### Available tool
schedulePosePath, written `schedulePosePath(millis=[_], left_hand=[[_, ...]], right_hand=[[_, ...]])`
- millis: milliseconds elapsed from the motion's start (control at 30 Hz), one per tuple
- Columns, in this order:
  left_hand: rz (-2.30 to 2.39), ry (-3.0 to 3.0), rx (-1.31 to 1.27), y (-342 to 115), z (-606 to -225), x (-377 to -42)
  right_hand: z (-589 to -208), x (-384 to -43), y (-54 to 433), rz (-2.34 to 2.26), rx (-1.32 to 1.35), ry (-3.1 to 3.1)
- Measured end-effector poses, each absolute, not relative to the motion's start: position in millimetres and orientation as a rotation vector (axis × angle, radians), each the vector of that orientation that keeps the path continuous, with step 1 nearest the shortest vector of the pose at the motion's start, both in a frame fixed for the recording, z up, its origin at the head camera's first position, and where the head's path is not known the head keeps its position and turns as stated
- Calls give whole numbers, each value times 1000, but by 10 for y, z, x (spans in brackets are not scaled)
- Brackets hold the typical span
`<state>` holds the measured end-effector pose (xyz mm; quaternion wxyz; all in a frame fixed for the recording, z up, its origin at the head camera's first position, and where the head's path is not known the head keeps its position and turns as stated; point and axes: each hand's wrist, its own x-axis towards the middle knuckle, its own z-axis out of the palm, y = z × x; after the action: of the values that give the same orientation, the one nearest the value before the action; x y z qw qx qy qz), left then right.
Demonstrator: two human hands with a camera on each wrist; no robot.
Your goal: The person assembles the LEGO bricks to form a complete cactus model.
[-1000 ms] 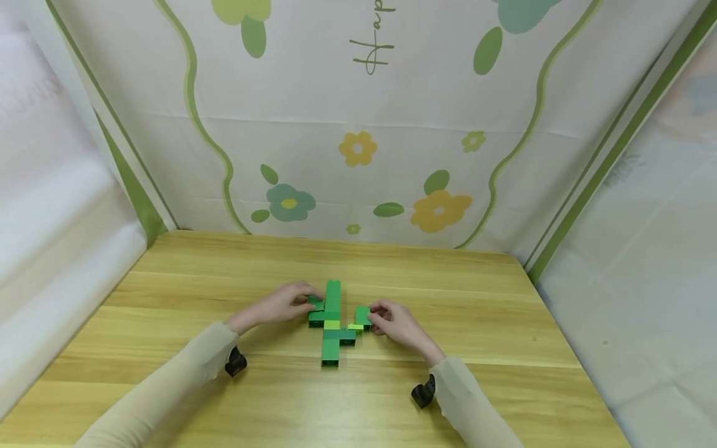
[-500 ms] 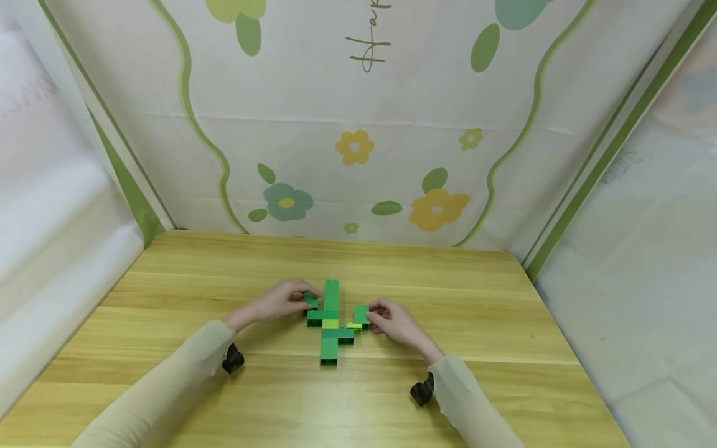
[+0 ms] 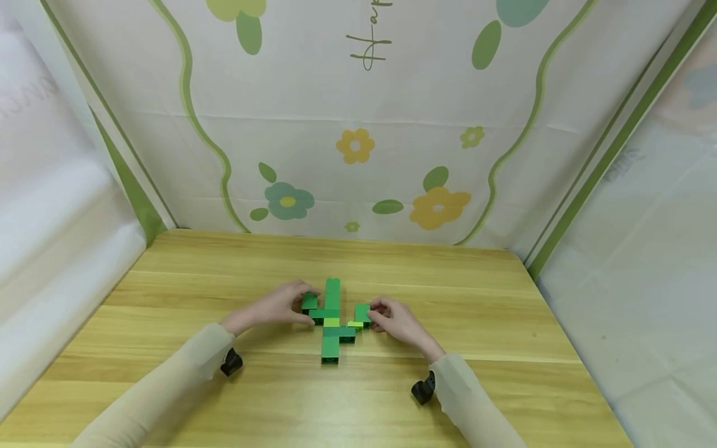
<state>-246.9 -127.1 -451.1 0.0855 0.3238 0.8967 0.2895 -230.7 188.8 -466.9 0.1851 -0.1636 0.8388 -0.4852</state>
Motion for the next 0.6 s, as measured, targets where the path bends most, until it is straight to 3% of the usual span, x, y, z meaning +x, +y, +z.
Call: schedulePosePath(millis=[600], left_hand=[[881,2748,857,-1162,-4561,-2416]], right_hand=[[-4661,-2289,1878,-1370,-452,2374]])
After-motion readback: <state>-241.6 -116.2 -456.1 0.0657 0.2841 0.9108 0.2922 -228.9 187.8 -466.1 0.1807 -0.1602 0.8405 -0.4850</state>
